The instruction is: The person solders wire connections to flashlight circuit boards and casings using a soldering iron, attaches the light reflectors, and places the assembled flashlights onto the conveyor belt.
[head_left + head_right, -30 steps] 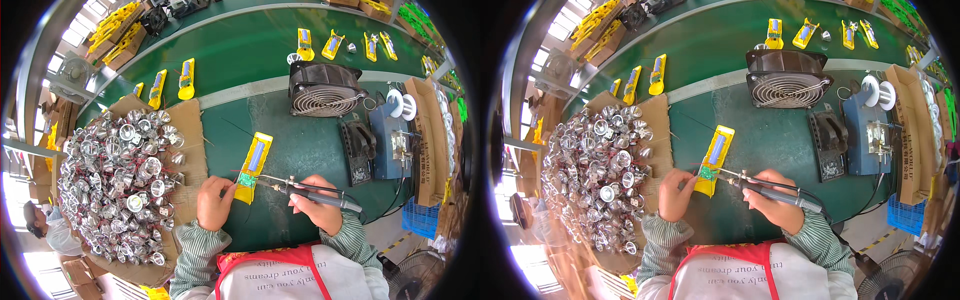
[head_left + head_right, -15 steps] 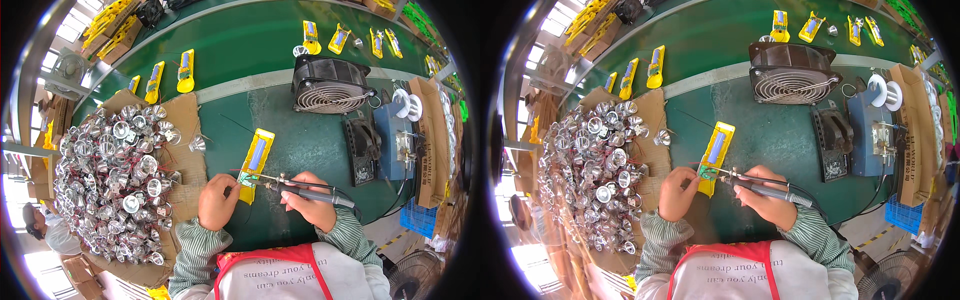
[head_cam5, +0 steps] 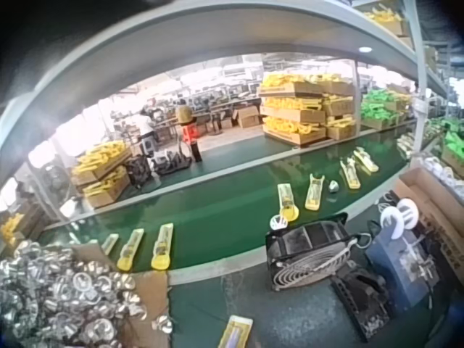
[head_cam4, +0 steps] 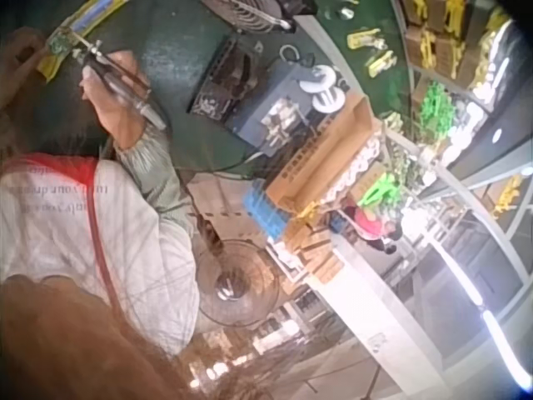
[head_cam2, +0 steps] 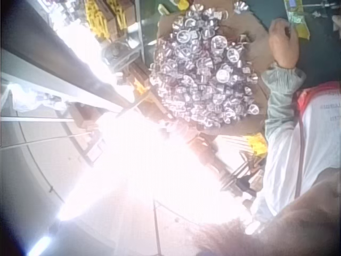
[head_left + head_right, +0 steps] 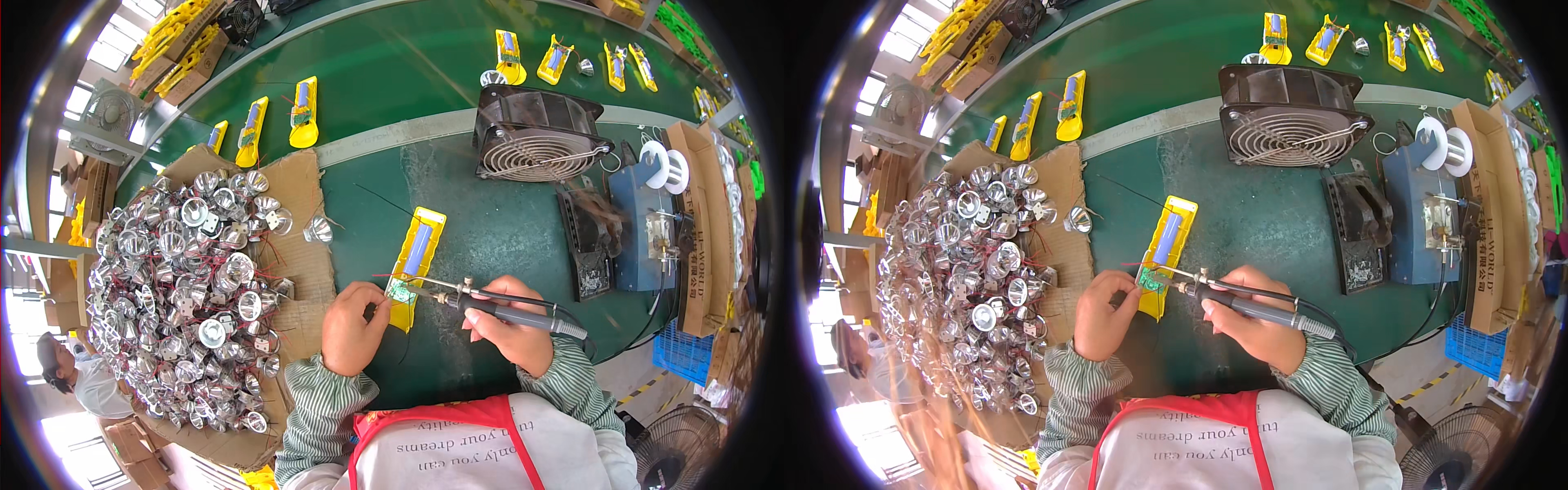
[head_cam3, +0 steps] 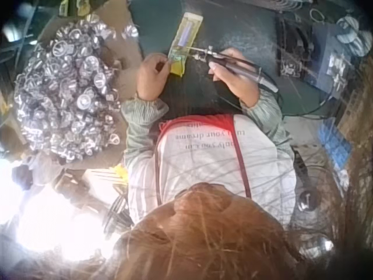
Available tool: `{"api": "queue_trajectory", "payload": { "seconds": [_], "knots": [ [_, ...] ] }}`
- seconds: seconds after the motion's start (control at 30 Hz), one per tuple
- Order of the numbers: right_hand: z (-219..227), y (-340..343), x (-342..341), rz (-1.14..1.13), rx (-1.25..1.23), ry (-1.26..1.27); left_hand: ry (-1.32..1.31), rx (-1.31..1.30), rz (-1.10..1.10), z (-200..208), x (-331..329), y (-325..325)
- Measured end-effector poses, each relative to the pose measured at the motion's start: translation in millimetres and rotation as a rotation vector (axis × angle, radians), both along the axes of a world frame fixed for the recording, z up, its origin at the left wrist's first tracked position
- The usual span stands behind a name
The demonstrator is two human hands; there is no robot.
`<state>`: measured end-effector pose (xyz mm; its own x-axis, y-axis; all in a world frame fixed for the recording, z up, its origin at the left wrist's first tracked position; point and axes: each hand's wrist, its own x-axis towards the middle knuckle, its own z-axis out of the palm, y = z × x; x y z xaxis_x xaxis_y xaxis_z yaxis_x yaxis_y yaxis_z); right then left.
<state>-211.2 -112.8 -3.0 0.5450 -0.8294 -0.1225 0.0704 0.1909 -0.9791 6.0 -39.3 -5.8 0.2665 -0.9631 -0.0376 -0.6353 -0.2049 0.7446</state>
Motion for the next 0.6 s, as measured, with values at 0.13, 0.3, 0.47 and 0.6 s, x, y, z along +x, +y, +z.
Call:
{"api": "queue_trajectory", "payload": {
  "seconds": [0.13,0.3,0.47,0.6],
  "knots": [
    [0.6,-0.9,-5.5,-0.002,0.005,-0.010,-0.004,0.003,0.005,1.9,-0.8,-0.7],
    [4.7,2.1,-10.4,-0.033,0.041,-0.019,0.004,0.003,-0.003,1.1,1.2,2.1],
    [5.2,3.1,-8.9,-0.014,0.026,-0.027,-0.050,-0.154,-0.016,1.5,2.7,3.2],
    [2.0,4.4,-6.1,-0.004,0.048,-0.041,-0.163,-0.062,-0.139,2.7,0.3,2.6]
  ]
}}
